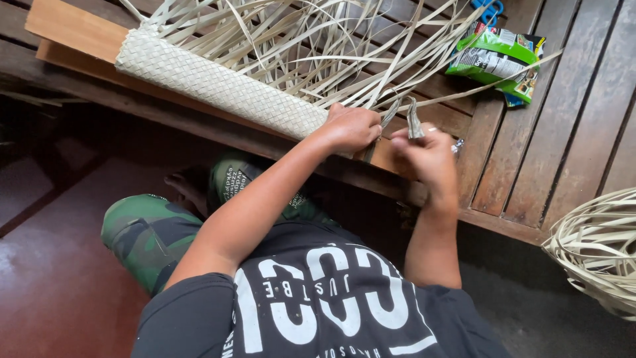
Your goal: The person weaves dried palm strips into a mat using a wooden frame. They interlace the strips by hand, roll the mat onto the frame, and tie the ends with a strip to secure the work.
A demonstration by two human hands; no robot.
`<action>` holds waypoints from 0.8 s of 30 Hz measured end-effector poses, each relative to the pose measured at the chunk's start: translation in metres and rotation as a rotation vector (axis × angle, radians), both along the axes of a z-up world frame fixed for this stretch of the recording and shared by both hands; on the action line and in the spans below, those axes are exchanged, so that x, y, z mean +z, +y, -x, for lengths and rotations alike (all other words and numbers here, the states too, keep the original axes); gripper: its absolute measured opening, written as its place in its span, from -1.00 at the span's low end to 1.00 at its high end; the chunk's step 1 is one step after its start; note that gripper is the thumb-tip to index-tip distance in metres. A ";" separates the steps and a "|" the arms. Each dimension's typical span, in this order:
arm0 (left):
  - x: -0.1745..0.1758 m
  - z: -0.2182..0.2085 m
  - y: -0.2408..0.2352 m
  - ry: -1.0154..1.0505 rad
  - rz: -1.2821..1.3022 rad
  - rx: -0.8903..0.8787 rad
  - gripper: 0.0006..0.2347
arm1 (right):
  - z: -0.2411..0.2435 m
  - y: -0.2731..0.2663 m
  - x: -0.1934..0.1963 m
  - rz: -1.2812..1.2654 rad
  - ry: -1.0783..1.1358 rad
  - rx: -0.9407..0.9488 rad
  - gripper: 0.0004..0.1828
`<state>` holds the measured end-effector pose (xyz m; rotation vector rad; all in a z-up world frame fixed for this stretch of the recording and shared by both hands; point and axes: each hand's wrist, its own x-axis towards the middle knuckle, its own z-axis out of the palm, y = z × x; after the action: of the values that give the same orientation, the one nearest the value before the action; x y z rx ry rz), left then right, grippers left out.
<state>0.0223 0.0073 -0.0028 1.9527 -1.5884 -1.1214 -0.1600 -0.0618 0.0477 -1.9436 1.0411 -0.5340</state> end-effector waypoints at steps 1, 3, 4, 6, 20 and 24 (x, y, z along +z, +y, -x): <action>0.001 0.000 0.001 -0.001 0.005 -0.001 -0.71 | -0.002 0.009 -0.009 -0.065 -0.018 0.026 -0.74; 0.005 -0.001 0.002 -0.004 0.010 0.001 -0.71 | -0.005 0.019 -0.023 -0.130 -0.037 0.056 -0.72; 0.007 -0.001 0.003 0.001 0.011 0.009 -0.71 | -0.005 0.019 -0.027 -0.021 -0.042 0.070 -0.74; 0.011 0.001 0.005 0.003 0.012 0.017 -0.70 | -0.003 0.022 -0.042 0.086 -0.050 0.084 -0.77; 0.002 0.011 0.018 -0.151 0.254 0.006 -0.79 | -0.006 0.029 -0.049 0.503 -0.183 0.158 -0.93; -0.013 0.017 0.028 -0.145 0.427 0.080 -0.73 | -0.004 0.025 -0.049 0.471 -0.173 0.192 -0.95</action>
<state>0.0054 0.0351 -0.0160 1.8174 -1.6428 -0.5599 -0.1564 -0.0371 -0.0013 -2.3245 0.6471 -0.8793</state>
